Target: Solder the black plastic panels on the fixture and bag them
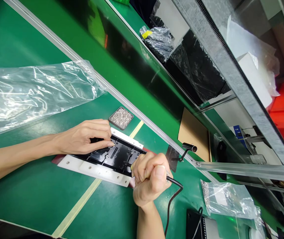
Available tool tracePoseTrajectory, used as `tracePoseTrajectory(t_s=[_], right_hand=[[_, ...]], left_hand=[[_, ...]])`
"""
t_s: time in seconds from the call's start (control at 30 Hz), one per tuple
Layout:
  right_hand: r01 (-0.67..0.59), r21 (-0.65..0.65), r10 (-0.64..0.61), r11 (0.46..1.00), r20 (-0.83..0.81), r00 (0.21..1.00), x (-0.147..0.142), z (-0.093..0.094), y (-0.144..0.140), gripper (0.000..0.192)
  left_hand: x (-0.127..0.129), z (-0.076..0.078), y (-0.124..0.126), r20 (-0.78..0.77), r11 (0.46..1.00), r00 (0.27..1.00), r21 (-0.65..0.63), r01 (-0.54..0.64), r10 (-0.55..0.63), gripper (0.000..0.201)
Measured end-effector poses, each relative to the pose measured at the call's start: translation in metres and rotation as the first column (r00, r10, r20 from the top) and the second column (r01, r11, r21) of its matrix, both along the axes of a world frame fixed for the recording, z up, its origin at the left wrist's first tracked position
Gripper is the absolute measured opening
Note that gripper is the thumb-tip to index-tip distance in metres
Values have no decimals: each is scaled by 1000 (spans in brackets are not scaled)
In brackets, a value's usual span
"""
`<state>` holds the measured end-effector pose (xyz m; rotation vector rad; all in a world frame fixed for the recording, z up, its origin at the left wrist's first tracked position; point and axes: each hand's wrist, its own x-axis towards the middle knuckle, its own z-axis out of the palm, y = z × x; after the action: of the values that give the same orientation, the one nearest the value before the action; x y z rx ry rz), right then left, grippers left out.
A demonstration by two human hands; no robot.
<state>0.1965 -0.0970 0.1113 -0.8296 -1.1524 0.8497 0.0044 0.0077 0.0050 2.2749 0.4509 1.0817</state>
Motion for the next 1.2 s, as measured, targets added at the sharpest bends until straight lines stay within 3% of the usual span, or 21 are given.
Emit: tracePoseTrajectory(t_s=[1.2], right_hand=[[5, 10, -5, 1000, -7, 1000, 0, -2, 0, 44]], left_hand=[[-1, -1, 0, -19, 1000, 1000, 4, -3, 4, 28]])
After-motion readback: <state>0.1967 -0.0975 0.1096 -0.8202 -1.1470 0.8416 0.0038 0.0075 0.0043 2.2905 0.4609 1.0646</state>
